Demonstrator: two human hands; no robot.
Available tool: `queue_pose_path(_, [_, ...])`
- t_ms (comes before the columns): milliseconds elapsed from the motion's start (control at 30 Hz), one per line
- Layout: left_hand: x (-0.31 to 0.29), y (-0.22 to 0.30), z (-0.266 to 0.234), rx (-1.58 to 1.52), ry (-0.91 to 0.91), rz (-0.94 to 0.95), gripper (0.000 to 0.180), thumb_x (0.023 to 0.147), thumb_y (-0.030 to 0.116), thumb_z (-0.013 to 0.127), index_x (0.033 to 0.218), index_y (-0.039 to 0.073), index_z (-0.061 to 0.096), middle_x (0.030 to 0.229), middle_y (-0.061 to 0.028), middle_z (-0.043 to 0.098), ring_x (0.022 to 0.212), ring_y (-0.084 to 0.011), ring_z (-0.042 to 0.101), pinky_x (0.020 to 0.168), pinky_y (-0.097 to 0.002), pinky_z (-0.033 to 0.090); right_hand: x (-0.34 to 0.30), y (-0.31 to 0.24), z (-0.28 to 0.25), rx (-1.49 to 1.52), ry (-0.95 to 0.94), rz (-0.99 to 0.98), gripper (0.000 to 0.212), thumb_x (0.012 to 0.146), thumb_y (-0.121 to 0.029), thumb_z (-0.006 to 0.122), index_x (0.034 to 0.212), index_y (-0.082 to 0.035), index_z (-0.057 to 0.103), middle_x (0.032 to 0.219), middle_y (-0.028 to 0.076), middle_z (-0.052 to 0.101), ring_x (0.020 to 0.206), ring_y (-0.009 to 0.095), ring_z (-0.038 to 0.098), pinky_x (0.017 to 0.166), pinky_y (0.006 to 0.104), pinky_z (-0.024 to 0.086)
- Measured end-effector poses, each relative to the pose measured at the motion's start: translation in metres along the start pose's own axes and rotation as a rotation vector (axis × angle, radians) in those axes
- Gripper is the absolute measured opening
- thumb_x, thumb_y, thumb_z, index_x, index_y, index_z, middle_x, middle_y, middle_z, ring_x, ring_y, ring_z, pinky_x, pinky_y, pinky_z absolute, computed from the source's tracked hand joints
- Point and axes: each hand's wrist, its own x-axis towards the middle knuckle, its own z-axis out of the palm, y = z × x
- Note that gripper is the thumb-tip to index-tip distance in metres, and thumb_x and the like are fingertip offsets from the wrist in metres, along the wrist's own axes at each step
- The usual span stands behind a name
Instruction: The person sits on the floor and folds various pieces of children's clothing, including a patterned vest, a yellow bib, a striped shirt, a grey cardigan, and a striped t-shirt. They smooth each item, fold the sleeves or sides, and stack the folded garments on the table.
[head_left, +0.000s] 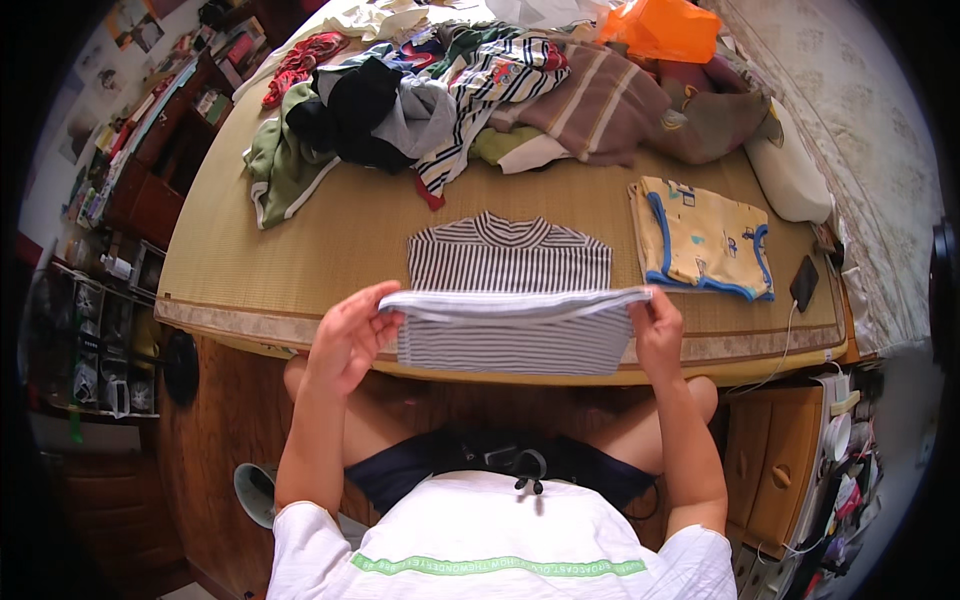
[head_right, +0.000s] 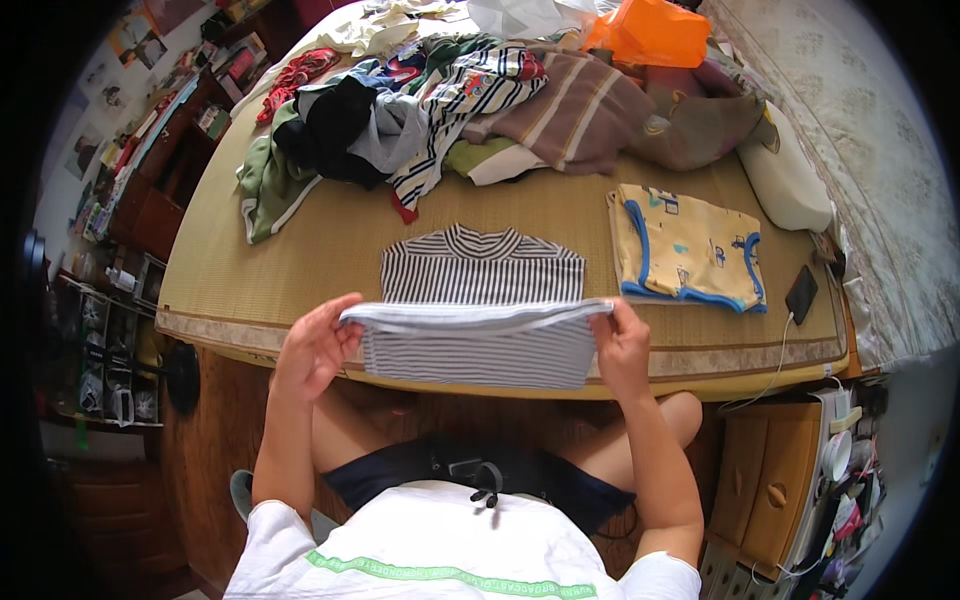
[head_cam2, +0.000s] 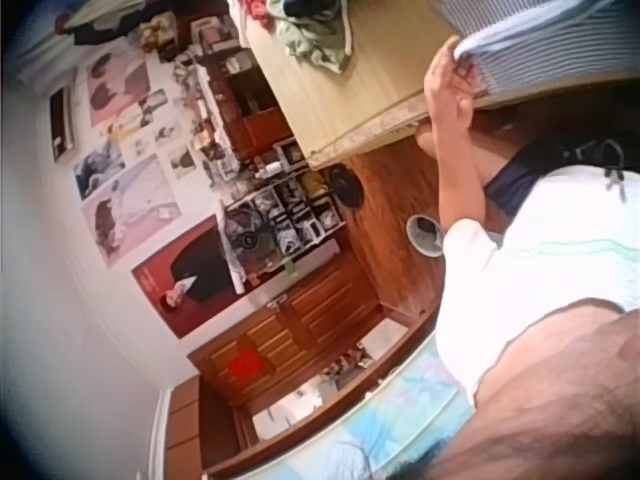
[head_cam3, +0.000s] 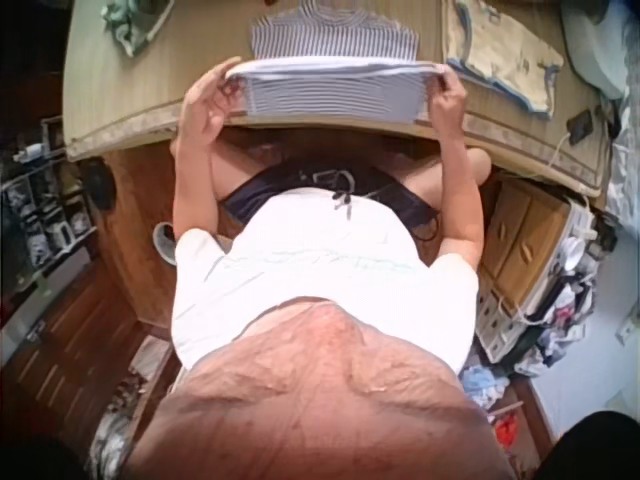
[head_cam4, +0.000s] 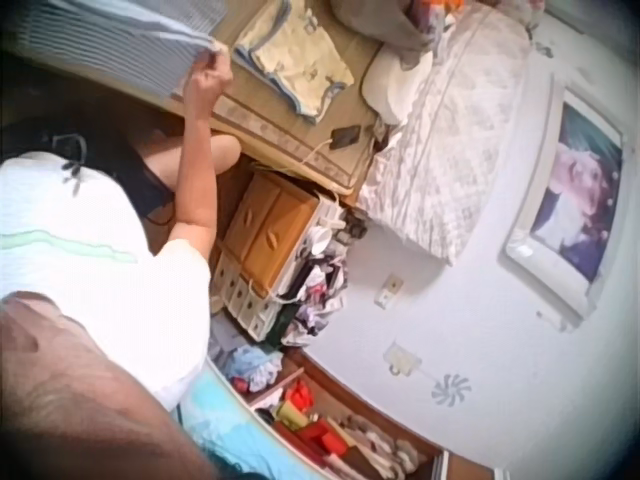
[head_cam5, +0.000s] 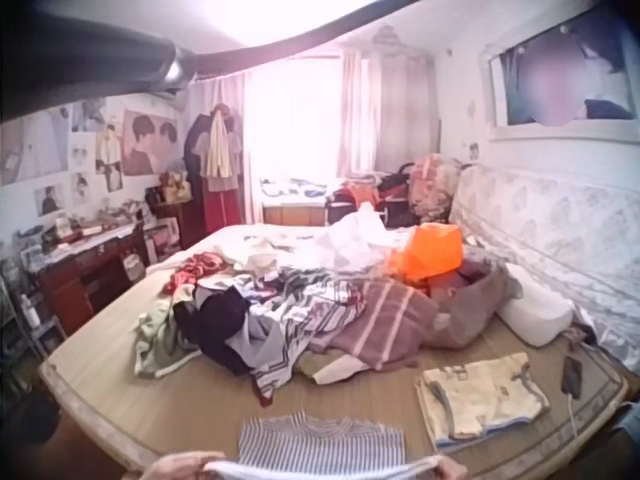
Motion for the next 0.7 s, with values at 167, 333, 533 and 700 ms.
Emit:
queue_pose_path(167, [0.093,-0.006,-0.004,0.239,0.107,0.051,0.051,0.102,0.026,0.062,0.14,-0.005,0.051,0.119,-0.0127,0.066,0.101,-0.0172,0.065,0.087,-0.0288,0.053,0.084,0.017,0.026,-0.389,0.044,0.134,0.018,0.096,-0.018,0.068,0.1,0.0,0.065,0.089,0.015,0.07,0.075,0.027,0.063,0.069,0.0372,0.049])
queue_pose_path(333, [0.11,-0.049,-0.016,1.44,0.348,0.613,0.069,0.093,0.032,0.071,0.144,-0.006,0.045,0.133,-0.0214,0.058,0.114,-0.0352,0.06,0.103,-0.0432,0.047,0.072,0.033,0.049,-0.773,0.053,-0.341,0.043,0.099,-0.024,0.061,0.137,-0.005,0.054,0.137,0.016,0.058,0.127,0.036,0.054,0.105,0.0438,0.044])
queue_pose_path(533, [0.103,-0.059,-0.012,1.389,0.627,0.189,0.057,0.091,0.041,0.07,0.124,-0.004,0.059,0.114,-0.022,0.068,0.108,-0.0387,0.064,0.093,-0.0467,0.05,0.053,0.067,0.07,-1.016,-0.24,-0.333,0.07,0.099,-0.051,0.055,0.152,-0.008,0.043,0.161,0.012,0.035,0.152,0.036,0.022,0.122,0.0518,0.016])
queue_pose_path(700, [0.099,-0.057,-0.005,1.412,0.505,0.02,0.048,0.085,0.044,0.074,0.101,0.0,0.064,0.092,-0.0234,0.071,0.09,-0.0414,0.069,0.082,-0.0478,0.052,0.053,0.068,0.07,-0.849,-0.273,-0.255,0.069,0.099,-0.045,0.059,0.152,-0.005,0.042,0.162,0.017,0.031,0.151,0.038,0.024,0.123,0.0529,0.019])
